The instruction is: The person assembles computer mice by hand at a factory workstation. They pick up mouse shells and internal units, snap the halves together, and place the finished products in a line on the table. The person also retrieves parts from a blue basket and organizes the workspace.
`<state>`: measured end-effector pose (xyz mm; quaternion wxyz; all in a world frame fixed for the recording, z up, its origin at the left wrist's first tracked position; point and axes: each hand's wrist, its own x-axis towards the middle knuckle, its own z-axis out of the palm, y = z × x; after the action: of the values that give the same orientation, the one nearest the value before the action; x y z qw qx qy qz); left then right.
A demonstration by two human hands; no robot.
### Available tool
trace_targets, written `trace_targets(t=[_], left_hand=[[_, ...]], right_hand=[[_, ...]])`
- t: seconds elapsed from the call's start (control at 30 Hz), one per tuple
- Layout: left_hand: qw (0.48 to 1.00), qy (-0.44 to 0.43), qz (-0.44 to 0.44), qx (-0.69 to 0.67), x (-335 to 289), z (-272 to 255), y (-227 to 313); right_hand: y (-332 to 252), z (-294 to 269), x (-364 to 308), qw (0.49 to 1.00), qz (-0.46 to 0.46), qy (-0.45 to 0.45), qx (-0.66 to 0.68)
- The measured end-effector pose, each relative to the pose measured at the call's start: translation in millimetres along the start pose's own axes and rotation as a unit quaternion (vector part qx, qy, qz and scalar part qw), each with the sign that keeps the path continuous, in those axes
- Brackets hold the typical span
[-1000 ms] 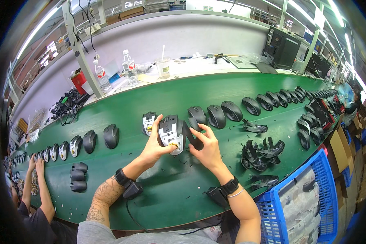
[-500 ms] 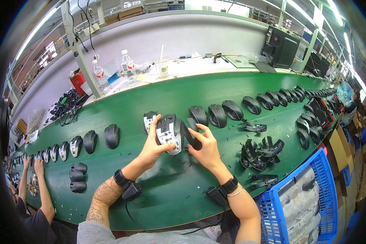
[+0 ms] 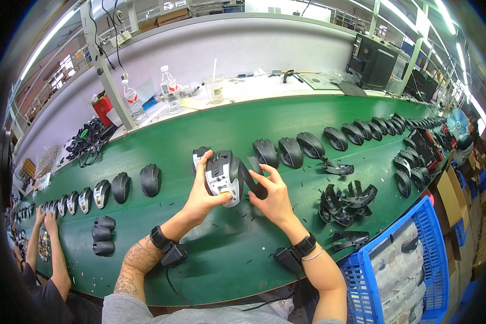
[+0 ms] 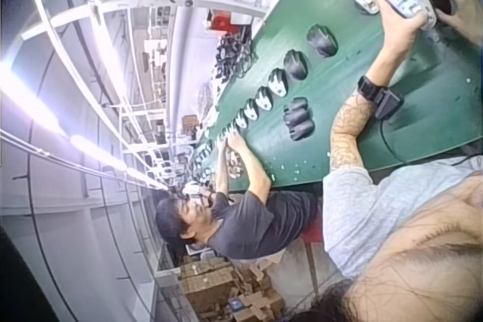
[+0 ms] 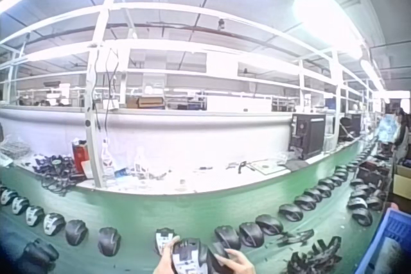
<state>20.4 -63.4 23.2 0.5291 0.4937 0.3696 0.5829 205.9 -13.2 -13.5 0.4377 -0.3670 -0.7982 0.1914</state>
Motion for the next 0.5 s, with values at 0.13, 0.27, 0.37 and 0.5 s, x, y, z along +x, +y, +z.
trace_targets(t=[0.13, 0.27, 0.37, 0.5], left_hand=[[1.000, 0.009, 0.015, 0.000, -1.4, 3.2, 3.7], [0.998, 0.050, 0.035, 0.034, -1.8, 1.7, -8.3], [0.983, 0.053, -0.102, -0.142, 7.8, -7.2, -11.1], [0.961, 0.087, -0.152, -0.211, 12.3, -15.4, -34.5]], right_hand=[[0.5, 0.3, -0.4, 1.000, -0.007, 0.006, -0.005], [-4.9, 0.4, 0.7, 0.998, -0.023, 0.060, 0.013], [-14.0, 2.2, 0.8, 0.983, 0.017, 0.134, 0.127], [-18.5, 5.6, -3.4, 0.990, -0.020, 0.107, 0.093]])
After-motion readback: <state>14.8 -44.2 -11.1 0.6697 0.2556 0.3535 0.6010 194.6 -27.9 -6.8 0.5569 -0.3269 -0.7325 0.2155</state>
